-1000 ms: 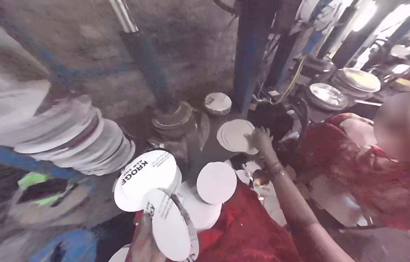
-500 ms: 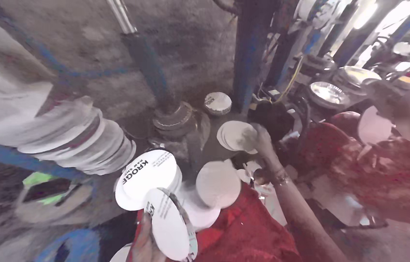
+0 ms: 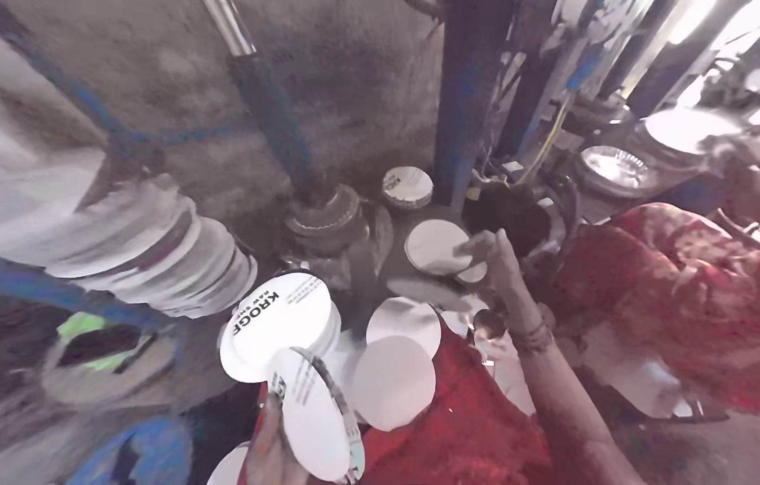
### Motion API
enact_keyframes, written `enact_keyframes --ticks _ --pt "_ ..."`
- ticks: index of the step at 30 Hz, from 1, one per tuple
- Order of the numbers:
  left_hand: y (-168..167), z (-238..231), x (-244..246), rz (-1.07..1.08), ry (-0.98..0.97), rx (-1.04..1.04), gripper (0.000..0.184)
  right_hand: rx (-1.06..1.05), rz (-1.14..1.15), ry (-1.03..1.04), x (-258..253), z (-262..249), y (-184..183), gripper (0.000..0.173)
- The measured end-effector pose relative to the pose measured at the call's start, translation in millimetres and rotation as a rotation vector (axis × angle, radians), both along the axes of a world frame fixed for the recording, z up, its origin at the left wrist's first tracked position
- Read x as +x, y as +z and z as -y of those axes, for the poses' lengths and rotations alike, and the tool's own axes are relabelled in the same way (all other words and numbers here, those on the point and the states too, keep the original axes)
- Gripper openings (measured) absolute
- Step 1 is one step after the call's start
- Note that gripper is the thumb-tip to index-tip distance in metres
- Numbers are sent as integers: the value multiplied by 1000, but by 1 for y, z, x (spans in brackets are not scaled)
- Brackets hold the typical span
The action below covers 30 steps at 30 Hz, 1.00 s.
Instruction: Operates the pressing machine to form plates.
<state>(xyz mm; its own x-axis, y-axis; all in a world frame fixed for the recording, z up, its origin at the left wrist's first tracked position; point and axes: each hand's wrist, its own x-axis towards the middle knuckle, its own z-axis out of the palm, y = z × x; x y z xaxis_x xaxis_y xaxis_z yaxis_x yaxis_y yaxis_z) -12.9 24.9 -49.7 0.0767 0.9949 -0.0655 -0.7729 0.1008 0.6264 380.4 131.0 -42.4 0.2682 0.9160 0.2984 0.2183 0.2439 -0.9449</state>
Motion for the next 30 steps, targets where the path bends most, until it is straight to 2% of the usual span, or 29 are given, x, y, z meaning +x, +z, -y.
enact_keyframes --ticks 2,3,5,6,9,11,12,13,15,16,19,20,21,23,27,30 --pt "0 0 3 16 -19 8 26 -133 300 -171 8 -10 -10 47" --pt "0 -1 6 28 -2 -13 26 -256 454 -207 11 -18 -15 47" --pt "3 -1 12 18 32 -66 37 -473 642 -260 13 -37 -31 73" --pt "6 -1 15 -8 51 -82 41 -493 670 -305 9 -42 -34 71" --pt "8 1 14 -30 63 -48 36 -365 669 -443 -1 -46 -25 31" --pt "5 2 11 -27 80 -50 32 -265 641 -503 -4 -47 -26 20" --pt "6 3 11 -40 95 -66 35 -259 597 -505 -4 -47 -27 23" --pt "7 2 10 -26 101 -79 37 -283 574 -486 -4 -47 -28 34" --pt "6 2 9 22 92 -80 34 -331 646 -382 -3 -49 -35 74" --pt "5 2 7 39 72 -67 31 -323 710 -302 -5 -49 -39 86" --pt "3 -1 5 106 -13 -30 25 -200 972 -48 -12 -39 -37 100" --pt "2 -2 5 111 -17 -27 25 -234 1044 57 -16 -34 -30 100" --pt "0 -2 5 119 -17 -24 25 -285 1080 160 -18 -28 -24 92" --pt "-4 -2 5 128 0 -32 23 -287 1048 244 -19 -17 -24 63" --pt "-5 -5 8 55 25 -56 27 64 1057 151 -10 0 -27 36" --pt "-7 -6 8 34 22 -19 25 96 788 62 -4 10 -1 23"
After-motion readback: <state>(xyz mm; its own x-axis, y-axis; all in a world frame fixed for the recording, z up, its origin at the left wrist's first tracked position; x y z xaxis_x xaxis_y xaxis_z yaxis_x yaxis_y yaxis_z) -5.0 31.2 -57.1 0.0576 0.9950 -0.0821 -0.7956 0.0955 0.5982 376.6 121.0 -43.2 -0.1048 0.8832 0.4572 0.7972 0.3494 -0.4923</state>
